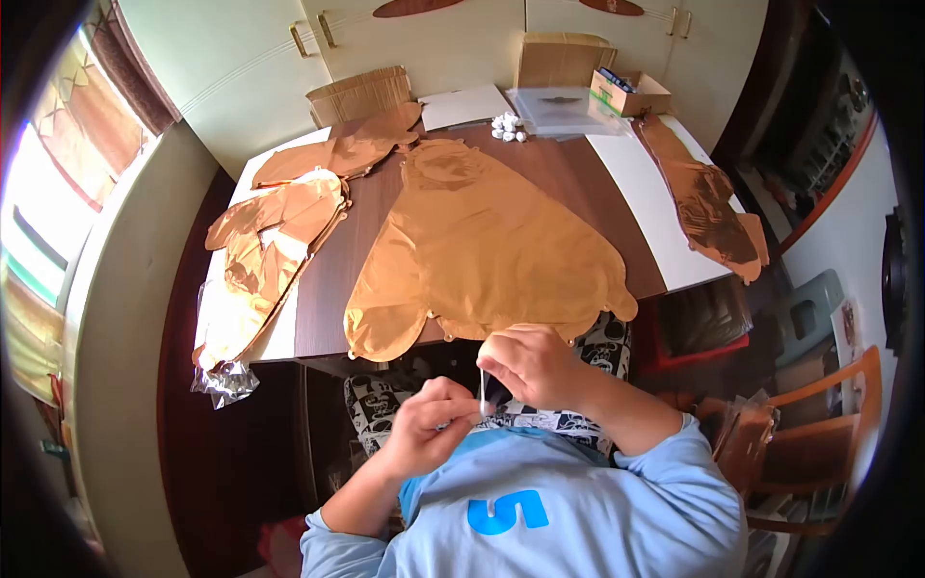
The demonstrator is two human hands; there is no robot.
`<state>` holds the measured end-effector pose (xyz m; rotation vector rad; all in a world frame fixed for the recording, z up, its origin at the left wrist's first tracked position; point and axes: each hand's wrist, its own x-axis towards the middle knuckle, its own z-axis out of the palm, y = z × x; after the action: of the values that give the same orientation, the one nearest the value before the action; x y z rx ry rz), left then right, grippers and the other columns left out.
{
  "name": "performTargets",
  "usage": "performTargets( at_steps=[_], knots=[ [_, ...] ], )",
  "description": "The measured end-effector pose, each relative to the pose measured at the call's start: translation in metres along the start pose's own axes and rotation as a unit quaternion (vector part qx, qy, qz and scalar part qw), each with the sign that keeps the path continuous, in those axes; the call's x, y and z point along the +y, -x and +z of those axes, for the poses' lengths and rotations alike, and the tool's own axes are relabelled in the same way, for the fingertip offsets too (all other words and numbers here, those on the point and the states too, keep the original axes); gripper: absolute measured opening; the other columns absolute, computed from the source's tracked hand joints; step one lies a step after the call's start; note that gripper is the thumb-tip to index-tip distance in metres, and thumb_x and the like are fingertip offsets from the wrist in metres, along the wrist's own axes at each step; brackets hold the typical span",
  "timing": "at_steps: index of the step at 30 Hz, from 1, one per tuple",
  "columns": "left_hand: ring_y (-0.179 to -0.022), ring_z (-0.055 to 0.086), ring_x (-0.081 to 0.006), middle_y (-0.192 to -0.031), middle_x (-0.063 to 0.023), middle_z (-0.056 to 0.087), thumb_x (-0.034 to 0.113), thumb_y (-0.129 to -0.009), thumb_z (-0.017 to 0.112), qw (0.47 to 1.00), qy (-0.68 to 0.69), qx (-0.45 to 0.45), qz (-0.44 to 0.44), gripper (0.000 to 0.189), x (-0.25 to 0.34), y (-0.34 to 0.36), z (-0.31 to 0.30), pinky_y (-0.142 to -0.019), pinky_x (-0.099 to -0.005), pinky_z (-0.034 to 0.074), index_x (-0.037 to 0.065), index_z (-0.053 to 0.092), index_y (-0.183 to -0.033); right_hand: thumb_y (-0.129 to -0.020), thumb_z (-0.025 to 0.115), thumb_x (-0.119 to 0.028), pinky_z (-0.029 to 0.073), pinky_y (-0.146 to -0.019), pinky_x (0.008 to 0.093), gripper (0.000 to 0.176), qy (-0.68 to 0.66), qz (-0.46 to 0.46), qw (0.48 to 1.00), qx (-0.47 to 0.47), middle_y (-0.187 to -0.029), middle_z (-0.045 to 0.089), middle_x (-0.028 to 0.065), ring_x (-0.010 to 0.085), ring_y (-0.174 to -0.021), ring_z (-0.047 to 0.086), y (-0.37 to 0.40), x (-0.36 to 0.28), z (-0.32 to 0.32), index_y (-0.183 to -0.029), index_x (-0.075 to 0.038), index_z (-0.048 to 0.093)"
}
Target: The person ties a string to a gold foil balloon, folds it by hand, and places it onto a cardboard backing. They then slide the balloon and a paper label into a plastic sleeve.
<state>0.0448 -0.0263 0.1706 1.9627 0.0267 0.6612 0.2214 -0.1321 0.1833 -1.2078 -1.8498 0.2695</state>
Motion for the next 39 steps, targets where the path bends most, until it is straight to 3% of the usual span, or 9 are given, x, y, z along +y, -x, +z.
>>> performTargets(
  at_steps=[5, 8, 11, 16, 17, 20, 23, 33, 39],
  knots=[
    [-0.077, 0.059, -0.0218, -0.083, -0.0079, 0.064, -0.009, -0.076, 0.068, 0.991, -0.129, 0.016, 0.039, 0.022, -0.022, -0.006, -0.009, -0.07, -0.0327, 0.045, 0.003, 0.072, -0.094, -0.088, 0.065, -0.017, 0.049, -0.057, 0.0418, 0.011, 0.043, -0.074, 0.996, 0.019, -0.07, 0.059, 0.0085, 0.0285, -0.062, 0.062, 0.006, -0.008, 0.017, -0.082, -0.009, 0.06],
    [-0.079, 0.059, -0.0203, -0.083, -0.0067, 0.063, -0.01, -0.076, 0.066, 0.999, 0.046, -0.014, -0.003, 0.025, -0.004, 0.0, -0.006, -0.073, -0.0324, 0.046, 0.002, 0.073, -0.097, -0.09, 0.064, -0.02, 0.049, -0.057, 0.0423, 0.015, 0.057, 0.076, 0.994, 0.053, -0.069, 0.058, 0.0102, 0.0306, -0.062, 0.062, 0.001, 0.019, 0.003, -0.082, -0.009, 0.059],
    [-0.08, 0.059, -0.021, -0.082, -0.0074, 0.062, -0.009, -0.078, 0.067, 0.989, -0.018, 0.131, -0.061, 0.025, -0.009, -0.009, -0.017, -0.07, -0.0313, 0.047, 0.004, 0.074, -0.098, -0.088, 0.065, -0.019, 0.049, -0.058, 0.0404, 0.013, -0.086, 0.008, 0.995, -0.056, -0.069, 0.058, 0.01, 0.0296, -0.063, 0.062, 0.018, -0.012, 0.029, -0.082, -0.01, 0.059],
    [-0.075, 0.06, -0.0178, -0.081, -0.0075, 0.063, -0.002, -0.083, 0.065, 0.994, 0.09, 0.054, 0.04, 0.012, -0.003, -0.007, -0.004, -0.067, -0.0283, 0.046, 0.002, 0.073, -0.09, -0.084, 0.066, -0.02, 0.05, -0.062, 0.0418, 0.015, 0.026, 0.038, 0.999, -0.022, -0.074, 0.059, 0.0084, 0.0286, -0.069, 0.063, 0.006, 0.022, 0.007, -0.081, -0.008, 0.057],
    [-0.075, 0.06, -0.0186, -0.083, -0.0069, 0.064, -0.001, -0.082, 0.066, 0.99, 0.048, 0.121, -0.056, 0.013, 0.005, -0.006, -0.013, -0.066, -0.03, 0.046, 0.004, 0.072, -0.091, -0.084, 0.064, -0.017, 0.049, -0.06, 0.04, 0.012, 0.004, -0.026, 1.0, -0.008, -0.072, 0.056, 0.0073, 0.0272, -0.067, 0.062, 0.016, 0.016, 0.026, -0.079, -0.009, 0.057],
    [-0.072, 0.058, -0.0189, -0.084, -0.0063, 0.063, -0.005, -0.08, 0.064, 0.983, -0.159, 0.03, 0.082, 0.018, -0.033, -0.005, -0.006, -0.066, -0.0299, 0.045, 0.006, 0.073, -0.092, -0.084, 0.067, -0.014, 0.045, -0.054, 0.039, 0.013, 0.058, -0.073, 0.996, 0.014, -0.066, 0.054, 0.0053, 0.0247, -0.06, 0.058, 0.009, -0.011, 0.019, -0.075, -0.01, 0.058],
    [-0.079, 0.058, -0.021, -0.086, -0.0075, 0.062, -0.01, -0.079, 0.065, 0.999, 0.033, 0.002, 0.0, 0.025, -0.007, 0.002, 0.0, -0.074, -0.0313, 0.045, 0.004, 0.073, -0.098, -0.077, 0.065, -0.015, 0.048, -0.058, 0.0409, 0.009, 0.085, 0.066, 0.991, 0.083, -0.071, 0.057, 0.0062, 0.0272, -0.062, 0.06, 0.002, 0.019, 0.001, -0.08, -0.011, 0.058],
    [-0.077, 0.059, -0.0205, -0.084, -0.0077, 0.062, -0.007, -0.079, 0.065, 0.989, 0.053, 0.108, -0.083, 0.021, -0.005, -0.001, -0.014, -0.067, -0.0304, 0.048, 0.003, 0.072, -0.095, -0.087, 0.062, -0.015, 0.05, -0.059, 0.0406, 0.009, 0.003, -0.011, 0.998, -0.058, -0.071, 0.058, 0.0086, 0.0302, -0.065, 0.062, 0.021, 0.014, 0.025, -0.081, -0.009, 0.058],
    [-0.076, 0.06, -0.0189, -0.085, -0.0081, 0.063, -0.009, -0.08, 0.064, 0.996, 0.076, 0.05, 0.025, 0.022, -0.008, -0.004, -0.003, -0.065, -0.0307, 0.047, 0.004, 0.072, -0.097, -0.087, 0.065, -0.017, 0.05, -0.058, 0.0398, 0.012, 0.014, 0.039, 0.999, 0.031, -0.066, 0.057, 0.0071, 0.0284, -0.062, 0.062, 0.006, 0.013, 0.009, -0.083, -0.008, 0.059]
  ],
)
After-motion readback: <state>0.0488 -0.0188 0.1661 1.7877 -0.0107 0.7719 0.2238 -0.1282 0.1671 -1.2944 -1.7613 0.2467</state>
